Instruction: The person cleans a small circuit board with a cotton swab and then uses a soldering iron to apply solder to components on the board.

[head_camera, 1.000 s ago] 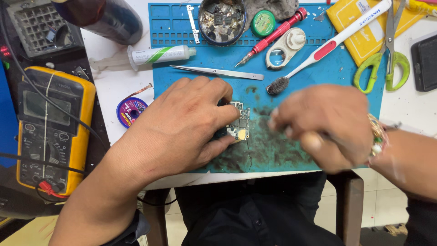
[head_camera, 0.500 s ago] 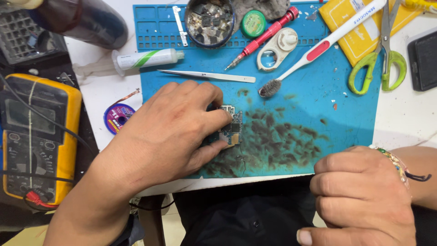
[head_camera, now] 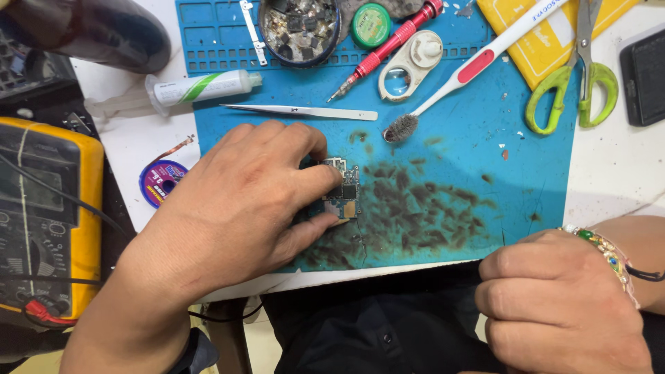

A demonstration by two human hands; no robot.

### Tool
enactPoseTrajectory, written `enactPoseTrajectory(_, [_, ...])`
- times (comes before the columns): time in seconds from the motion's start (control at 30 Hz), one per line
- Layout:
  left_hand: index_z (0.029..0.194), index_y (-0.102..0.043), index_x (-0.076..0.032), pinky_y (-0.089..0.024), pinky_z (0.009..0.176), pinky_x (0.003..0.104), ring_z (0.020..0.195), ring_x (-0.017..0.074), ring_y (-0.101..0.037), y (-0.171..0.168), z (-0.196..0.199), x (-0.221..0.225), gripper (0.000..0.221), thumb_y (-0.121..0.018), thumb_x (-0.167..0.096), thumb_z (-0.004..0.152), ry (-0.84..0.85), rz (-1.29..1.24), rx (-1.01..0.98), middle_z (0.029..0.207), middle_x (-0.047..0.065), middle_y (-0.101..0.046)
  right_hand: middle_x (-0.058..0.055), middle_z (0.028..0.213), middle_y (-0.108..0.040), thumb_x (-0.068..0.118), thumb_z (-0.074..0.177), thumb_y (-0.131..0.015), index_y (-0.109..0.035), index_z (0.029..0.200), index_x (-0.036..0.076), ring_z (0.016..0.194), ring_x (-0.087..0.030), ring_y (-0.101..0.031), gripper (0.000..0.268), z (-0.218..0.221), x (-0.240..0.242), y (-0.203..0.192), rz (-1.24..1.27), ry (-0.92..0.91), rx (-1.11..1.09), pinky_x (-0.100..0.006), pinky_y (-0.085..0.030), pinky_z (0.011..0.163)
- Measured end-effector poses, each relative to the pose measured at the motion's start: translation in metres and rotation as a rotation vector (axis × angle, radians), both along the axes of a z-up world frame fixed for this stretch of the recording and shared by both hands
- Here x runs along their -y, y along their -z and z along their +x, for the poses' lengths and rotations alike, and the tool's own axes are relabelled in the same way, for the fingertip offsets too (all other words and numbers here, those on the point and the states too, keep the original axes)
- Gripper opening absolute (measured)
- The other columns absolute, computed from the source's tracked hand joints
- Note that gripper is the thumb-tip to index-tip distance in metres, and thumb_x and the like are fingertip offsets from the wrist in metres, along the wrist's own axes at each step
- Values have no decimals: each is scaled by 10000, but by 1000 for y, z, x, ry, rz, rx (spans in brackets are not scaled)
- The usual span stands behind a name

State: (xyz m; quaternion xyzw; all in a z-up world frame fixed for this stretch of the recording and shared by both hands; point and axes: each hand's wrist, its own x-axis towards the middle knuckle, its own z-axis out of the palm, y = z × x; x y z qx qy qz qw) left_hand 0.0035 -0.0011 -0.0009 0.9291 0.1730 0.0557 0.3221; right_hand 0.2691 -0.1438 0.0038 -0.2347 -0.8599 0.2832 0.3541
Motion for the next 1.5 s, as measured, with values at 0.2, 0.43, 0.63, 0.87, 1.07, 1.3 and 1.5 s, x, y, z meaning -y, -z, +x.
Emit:
enactPoseTrajectory(0.2, [1012, -697, -70, -479, 841, 456, 995, 323, -607, 0, -3, 0, 292, -805, -245, 806, -1, 0, -1, 1067, 108, -620, -73, 703, -601, 287, 651, -645, -532, 610, 82, 630, -213, -669, 238, -6, 17, -7, -70, 178, 65, -306, -493, 498])
enactPoseTrajectory(0.43, [1011, -697, -67, -478, 839, 458, 1004, 328, -610, 2, 0, -1, 297, -808, -244, 800, 7, -4, 7, 1070, 109, -624, -59, 712, -622, 211, 637, -617, -520, 619, 77, 652, -207, -698, 167, 4, 21, 1, -68, 37, 98, -302, -538, 508])
enactPoseTrajectory(0.63, [1013, -701, -67, -475, 828, 455, 990, 328, -605, 1, 0, -1, 295, -809, -246, 804, 4, -12, 4, 1063, 109, -620, -66, 729, -621, 172, 742, -659, -544, 650, 92, 643, -195, -664, 167, 12, -3, 10, 182, -162, 73, -254, -529, 489])
enactPoseTrajectory(0.87, [1004, -700, -68, -476, 834, 455, 986, 321, -605, 1, -1, 0, 286, -807, -251, 813, -4, -1, -1, 1065, 107, -617, -79, 722, -619, 192, 764, -675, -550, 657, 90, 644, -212, -670, 194, 7, 3, 5, 72, -67, 48, -286, -509, 472])
enactPoseTrajectory(1.07, [1012, -699, -67, -473, 825, 458, 990, 326, -603, 1, -1, -1, 289, -809, -248, 816, 8, -2, 2, 1065, 108, -617, -6, 629, -605, 258, 729, -802, -740, 897, 214, 596, -262, -653, 185, 11, -21, 4, -106, -51, 592, -420, -515, 499])
enactPoseTrajectory(1.3, [1012, -686, -60, -475, 843, 459, 1009, 332, -600, 1, -4, -1, 305, -816, -244, 807, 17, 0, 38, 1085, 106, -618, -61, 768, -686, 179, 712, -820, -759, 967, 149, 696, -290, -657, 263, 21, -62, 9, 272, 682, 881, -434, -507, 617])
enactPoseTrajectory(1.5, [1001, -683, -68, -468, 850, 467, 1010, 339, -587, 3, -9, 0, 303, -821, -249, 800, 19, 12, 58, 1098, 109, -615, -56, 889, -707, 158, 758, -831, -766, 992, 117, 798, -275, -660, 247, 13, -67, 3, 286, 704, 904, -407, -510, 705])
